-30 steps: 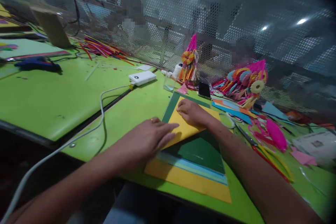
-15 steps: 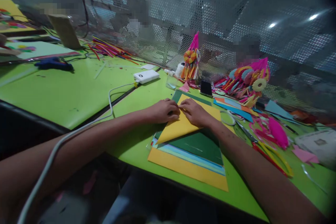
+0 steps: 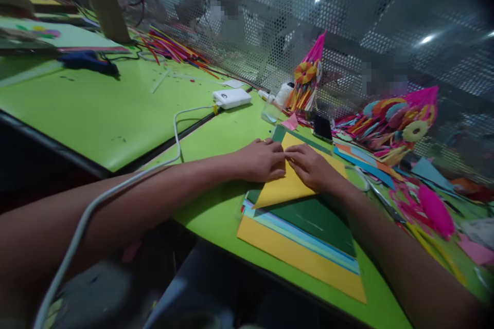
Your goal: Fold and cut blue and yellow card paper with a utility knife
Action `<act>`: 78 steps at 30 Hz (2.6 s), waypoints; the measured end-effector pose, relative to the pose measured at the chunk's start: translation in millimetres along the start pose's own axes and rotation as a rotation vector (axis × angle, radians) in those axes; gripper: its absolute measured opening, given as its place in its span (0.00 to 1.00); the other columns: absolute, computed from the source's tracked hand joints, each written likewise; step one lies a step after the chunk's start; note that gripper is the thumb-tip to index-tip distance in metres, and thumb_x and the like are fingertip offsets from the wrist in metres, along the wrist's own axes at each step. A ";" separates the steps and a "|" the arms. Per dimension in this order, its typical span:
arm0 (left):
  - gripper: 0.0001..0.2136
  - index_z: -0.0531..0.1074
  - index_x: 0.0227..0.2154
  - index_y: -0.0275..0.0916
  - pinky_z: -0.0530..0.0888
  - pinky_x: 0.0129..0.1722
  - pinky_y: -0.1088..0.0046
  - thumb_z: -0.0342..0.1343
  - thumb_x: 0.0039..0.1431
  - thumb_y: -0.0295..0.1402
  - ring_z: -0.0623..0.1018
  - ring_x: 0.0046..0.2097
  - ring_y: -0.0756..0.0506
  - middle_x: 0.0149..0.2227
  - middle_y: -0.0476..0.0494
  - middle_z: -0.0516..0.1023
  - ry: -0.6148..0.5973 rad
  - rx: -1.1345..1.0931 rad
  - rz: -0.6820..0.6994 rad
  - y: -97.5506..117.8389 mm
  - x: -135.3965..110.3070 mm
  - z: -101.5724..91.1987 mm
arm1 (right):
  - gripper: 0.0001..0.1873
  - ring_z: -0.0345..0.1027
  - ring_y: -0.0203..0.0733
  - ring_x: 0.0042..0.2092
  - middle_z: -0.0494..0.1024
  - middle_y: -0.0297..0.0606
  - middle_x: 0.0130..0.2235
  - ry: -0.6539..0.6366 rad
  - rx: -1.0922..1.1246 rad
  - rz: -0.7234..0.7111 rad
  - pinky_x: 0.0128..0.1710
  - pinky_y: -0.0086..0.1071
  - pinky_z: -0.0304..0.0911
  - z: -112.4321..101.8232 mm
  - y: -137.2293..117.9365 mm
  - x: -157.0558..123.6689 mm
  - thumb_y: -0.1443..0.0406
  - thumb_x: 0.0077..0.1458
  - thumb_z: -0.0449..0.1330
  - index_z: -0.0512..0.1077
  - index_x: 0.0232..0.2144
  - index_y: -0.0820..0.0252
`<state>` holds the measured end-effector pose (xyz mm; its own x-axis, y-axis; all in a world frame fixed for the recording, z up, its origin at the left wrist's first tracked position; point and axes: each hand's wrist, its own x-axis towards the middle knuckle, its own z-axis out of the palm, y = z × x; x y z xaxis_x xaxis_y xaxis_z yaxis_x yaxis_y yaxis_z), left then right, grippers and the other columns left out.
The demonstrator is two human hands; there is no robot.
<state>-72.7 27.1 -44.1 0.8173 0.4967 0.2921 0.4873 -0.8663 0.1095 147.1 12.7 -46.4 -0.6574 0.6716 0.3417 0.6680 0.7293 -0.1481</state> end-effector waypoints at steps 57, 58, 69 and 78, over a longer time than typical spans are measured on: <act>0.17 0.76 0.41 0.39 0.66 0.46 0.65 0.53 0.59 0.46 0.70 0.45 0.41 0.43 0.40 0.74 0.029 -0.011 -0.009 -1.2 3.9 -1.5 | 0.27 0.55 0.62 0.59 0.63 0.55 0.59 -0.152 -0.149 -0.038 0.55 0.58 0.57 -12.4 -151.1 -52.2 0.53 0.61 0.54 0.62 0.61 0.52; 0.17 0.76 0.41 0.39 0.66 0.46 0.65 0.53 0.59 0.46 0.71 0.45 0.41 0.43 0.40 0.74 0.029 -0.009 -0.007 -1.5 4.0 -1.5 | 0.27 0.54 0.62 0.59 0.63 0.55 0.60 -0.154 -0.148 -0.037 0.56 0.58 0.56 -12.4 -151.4 -52.3 0.53 0.61 0.53 0.63 0.60 0.52; 0.13 0.75 0.41 0.38 0.67 0.48 0.64 0.53 0.60 0.40 0.72 0.46 0.41 0.44 0.40 0.75 0.013 0.042 0.026 -0.4 3.5 -7.4 | 0.26 0.54 0.52 0.59 0.64 0.54 0.57 0.010 -0.057 0.177 0.60 0.49 0.56 -13.0 -135.9 -54.1 0.52 0.62 0.53 0.68 0.55 0.65; 0.15 0.76 0.42 0.38 0.67 0.48 0.65 0.53 0.60 0.42 0.72 0.46 0.42 0.43 0.40 0.75 0.011 0.013 0.022 -2.2 4.5 -6.5 | 0.24 0.58 0.52 0.57 0.68 0.53 0.55 0.002 -0.129 0.283 0.58 0.49 0.58 -10.8 -122.4 -66.3 0.56 0.62 0.54 0.67 0.56 0.65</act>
<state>-72.1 30.9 -36.9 0.8244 0.4770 0.3046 0.4735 -0.8761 0.0906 112.7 -122.5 -40.9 -0.4381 0.8453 0.3058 0.8633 0.4905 -0.1191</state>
